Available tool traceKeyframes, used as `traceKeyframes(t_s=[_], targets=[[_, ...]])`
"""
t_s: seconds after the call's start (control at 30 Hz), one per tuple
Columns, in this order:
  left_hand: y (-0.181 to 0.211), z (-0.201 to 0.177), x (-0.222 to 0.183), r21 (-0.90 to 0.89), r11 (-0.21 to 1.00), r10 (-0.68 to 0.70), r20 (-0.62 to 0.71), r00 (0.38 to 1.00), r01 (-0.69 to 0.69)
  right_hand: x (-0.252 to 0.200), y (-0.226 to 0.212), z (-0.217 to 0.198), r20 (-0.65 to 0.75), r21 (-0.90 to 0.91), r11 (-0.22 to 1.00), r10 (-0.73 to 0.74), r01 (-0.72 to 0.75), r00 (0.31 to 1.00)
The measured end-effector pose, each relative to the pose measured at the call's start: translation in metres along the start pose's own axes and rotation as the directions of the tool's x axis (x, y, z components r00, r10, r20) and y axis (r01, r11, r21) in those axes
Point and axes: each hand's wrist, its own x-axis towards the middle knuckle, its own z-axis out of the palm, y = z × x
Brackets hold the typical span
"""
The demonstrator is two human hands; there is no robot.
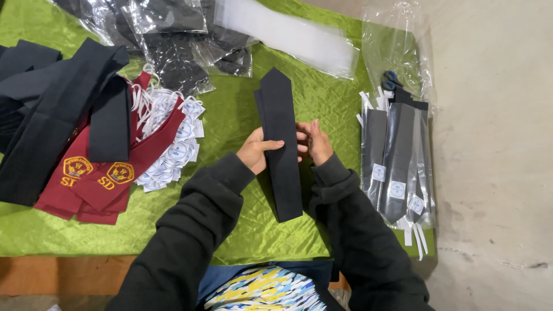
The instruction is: Folding black ties and placing them into individual plastic sleeves for packaging.
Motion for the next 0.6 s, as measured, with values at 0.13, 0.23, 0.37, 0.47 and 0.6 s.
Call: traceKeyframes(t_s=[0.13, 0.23, 0.37, 0.47, 0.6], targets=[[-0.012, -0.014, 0.004, -0.055, 0.997, -0.053, 0.024, 0.998, 0.054, 0.042, 0.045, -0.03, 0.291, 0.048, 0.997, -0.063, 0.052, 0.955], [-0.02, -0.017, 0.004, 0.026, 0.999, -0.034, 0.046, 0.998, 0.033, 0.017, -0.018, 0.012, 0.334, 0.167, 0.983, -0.123, 0.07, 0.935], [-0.039, -0.032, 0.009, 0.14, 0.99, -0.029, 0.12, 0.992, 0.012, 0.022, -0.023, 0.024, 0.273, 0.017, 0.997, -0.076, 0.074, 0.959], [-0.049, -0.05, 0.017, 0.184, 0.983, -0.028, 0.151, 0.988, 0.0, 0.022, -0.008, 0.016, 0.196, 0.051, 0.999, -0.015, 0.005, 0.98], [-0.05, -0.049, 0.014, 0.143, 0.987, -0.096, 0.196, 0.976, 0.068, 0.032, 0.047, -0.005, -0.182, -0.103, 0.974, 0.181, -0.201, 0.966]])
